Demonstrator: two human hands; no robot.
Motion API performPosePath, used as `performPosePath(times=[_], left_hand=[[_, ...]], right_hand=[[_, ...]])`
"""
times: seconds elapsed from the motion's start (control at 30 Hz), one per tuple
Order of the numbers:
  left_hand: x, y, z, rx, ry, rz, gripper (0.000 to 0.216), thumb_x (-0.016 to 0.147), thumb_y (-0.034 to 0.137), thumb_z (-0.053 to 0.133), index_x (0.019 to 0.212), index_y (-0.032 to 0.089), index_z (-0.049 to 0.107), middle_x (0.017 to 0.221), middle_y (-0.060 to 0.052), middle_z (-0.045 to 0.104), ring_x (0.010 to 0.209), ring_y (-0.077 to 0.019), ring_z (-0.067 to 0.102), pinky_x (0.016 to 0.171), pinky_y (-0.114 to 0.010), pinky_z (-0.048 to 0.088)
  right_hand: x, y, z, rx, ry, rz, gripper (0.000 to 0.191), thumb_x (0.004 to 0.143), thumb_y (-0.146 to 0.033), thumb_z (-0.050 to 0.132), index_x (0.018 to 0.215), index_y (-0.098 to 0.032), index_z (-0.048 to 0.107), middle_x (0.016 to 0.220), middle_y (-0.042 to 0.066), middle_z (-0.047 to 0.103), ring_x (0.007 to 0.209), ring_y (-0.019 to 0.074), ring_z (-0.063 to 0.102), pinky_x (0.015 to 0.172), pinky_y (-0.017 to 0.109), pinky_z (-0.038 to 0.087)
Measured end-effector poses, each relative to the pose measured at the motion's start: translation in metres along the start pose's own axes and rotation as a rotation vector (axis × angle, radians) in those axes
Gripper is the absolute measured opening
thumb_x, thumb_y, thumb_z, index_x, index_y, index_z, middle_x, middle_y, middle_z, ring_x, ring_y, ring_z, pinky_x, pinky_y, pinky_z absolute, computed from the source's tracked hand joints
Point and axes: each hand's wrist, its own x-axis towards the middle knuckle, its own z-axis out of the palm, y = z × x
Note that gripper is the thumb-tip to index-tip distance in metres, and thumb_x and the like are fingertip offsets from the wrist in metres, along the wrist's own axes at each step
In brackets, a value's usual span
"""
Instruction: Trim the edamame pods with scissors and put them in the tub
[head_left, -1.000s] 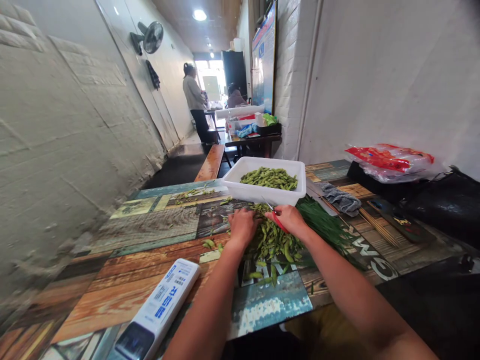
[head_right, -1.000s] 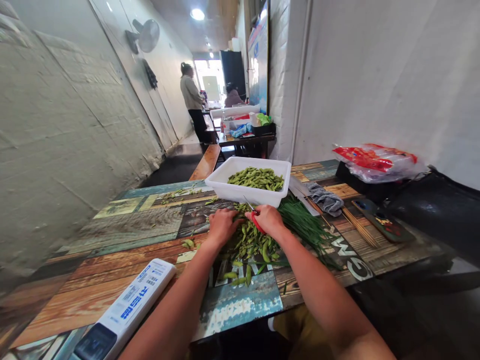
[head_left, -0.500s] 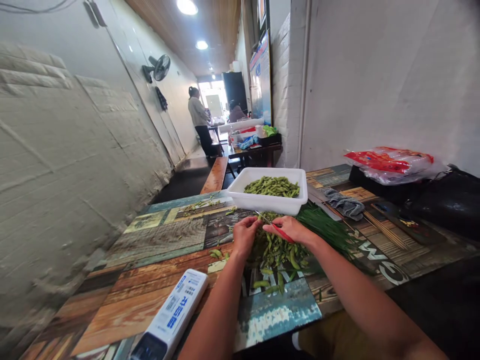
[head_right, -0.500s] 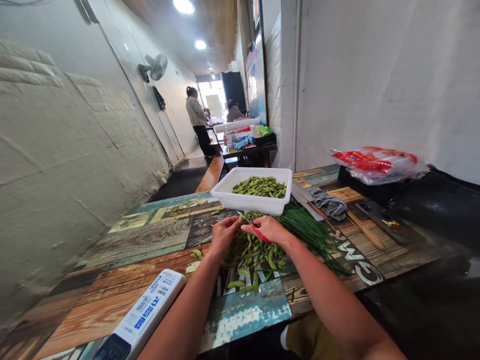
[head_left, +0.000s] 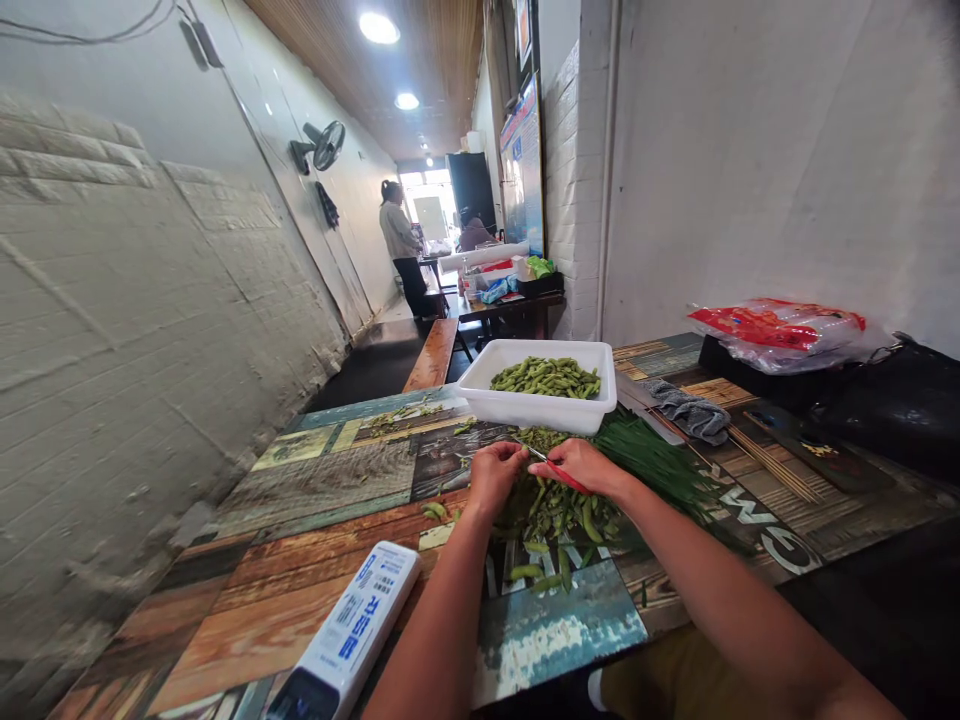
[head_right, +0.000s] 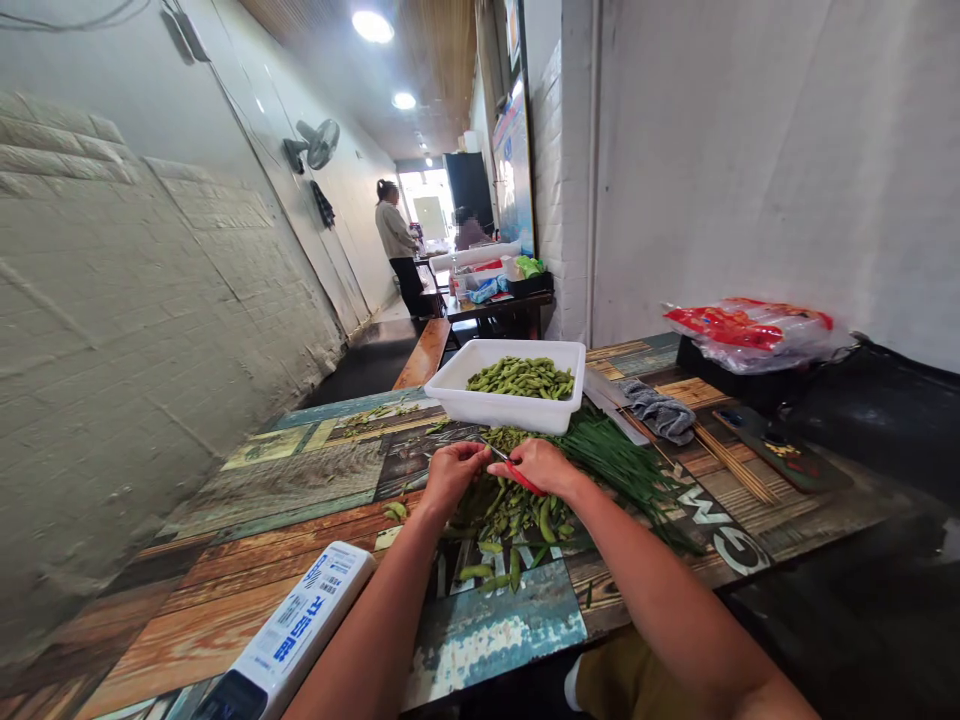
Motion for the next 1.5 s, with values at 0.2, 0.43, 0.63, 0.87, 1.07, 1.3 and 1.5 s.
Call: performPosePath(times=[0.2,0.43,0.63,0.87,1.07,1.3,1.5], left_hand=[[0.0,0.009,0.0,-0.475,0.031,-0.105,0.021,0.058,0.017,0.079,0.069,0.011,0.061,0.059,0.0,0.06,0.051,-0.0103,0.055,0.053,-0.021,0.045],[0.001,0.023,0.001,-0.854,0.215,-0.274,0.019,0.072,-0.005,0.066,0.066,0.01,0.056,0.067,-0.004,0.062,0.065,-0.0122,0.064,0.063,-0.019,0.053],[-0.004,0.024,0.007,-0.874,0.194,-0.312,0.018,0.073,-0.005,0.065,0.07,0.01,0.057,0.068,-0.003,0.063,0.062,-0.0119,0.064,0.055,-0.018,0.051],[-0.007,0.023,0.014,-0.845,0.164,-0.277,0.02,0.068,-0.003,0.071,0.073,0.011,0.056,0.067,-0.002,0.062,0.059,-0.0104,0.062,0.058,-0.019,0.051],[-0.005,0.026,0.008,-0.824,0.182,-0.292,0.017,0.068,-0.001,0.064,0.071,0.012,0.054,0.063,-0.002,0.06,0.057,-0.0109,0.06,0.054,-0.019,0.049],[0.012,0.021,-0.03,-0.707,0.548,-0.228,0.006,0.07,0.01,0.047,0.07,0.016,0.05,0.058,0.001,0.053,0.052,-0.0095,0.054,0.057,-0.021,0.047],[0.044,0.01,-0.049,0.059,0.652,-0.098,0.003,0.064,0.016,0.057,0.067,0.018,0.058,0.057,-0.002,0.054,0.066,-0.0205,0.059,0.066,-0.029,0.045]], right_hand=[[0.002,0.001,-0.002,0.036,0.116,0.019,0.065,0.069,-0.079,0.047,0.051,-0.017,0.05,0.048,-0.003,0.038,0.05,0.0096,0.034,0.047,0.024,0.02],[-0.004,-0.008,-0.008,0.189,0.041,0.016,0.063,0.072,-0.079,0.043,0.053,-0.019,0.04,0.049,-0.004,0.037,0.05,0.0092,0.034,0.048,0.024,0.022],[-0.006,-0.013,-0.005,0.156,0.04,-0.001,0.062,0.071,-0.077,0.047,0.052,-0.019,0.038,0.051,-0.005,0.033,0.051,0.0084,0.029,0.048,0.023,0.021],[-0.004,-0.011,0.0,0.157,0.081,-0.047,0.062,0.073,-0.076,0.043,0.051,-0.018,0.042,0.052,-0.005,0.033,0.052,0.0084,0.029,0.048,0.023,0.02],[-0.007,-0.012,-0.001,0.121,0.08,-0.013,0.064,0.074,-0.077,0.043,0.049,-0.018,0.043,0.049,-0.004,0.033,0.049,0.0086,0.029,0.048,0.024,0.019],[-0.001,-0.003,-0.005,-0.017,0.159,0.103,0.057,0.075,-0.069,0.05,0.053,-0.017,0.053,0.048,-0.003,0.04,0.05,0.01,0.035,0.049,0.024,0.022],[-0.001,-0.007,-0.008,-0.067,0.169,0.134,0.054,0.078,-0.068,0.05,0.058,-0.018,0.059,0.052,-0.001,0.048,0.053,0.0117,0.041,0.049,0.024,0.023]])
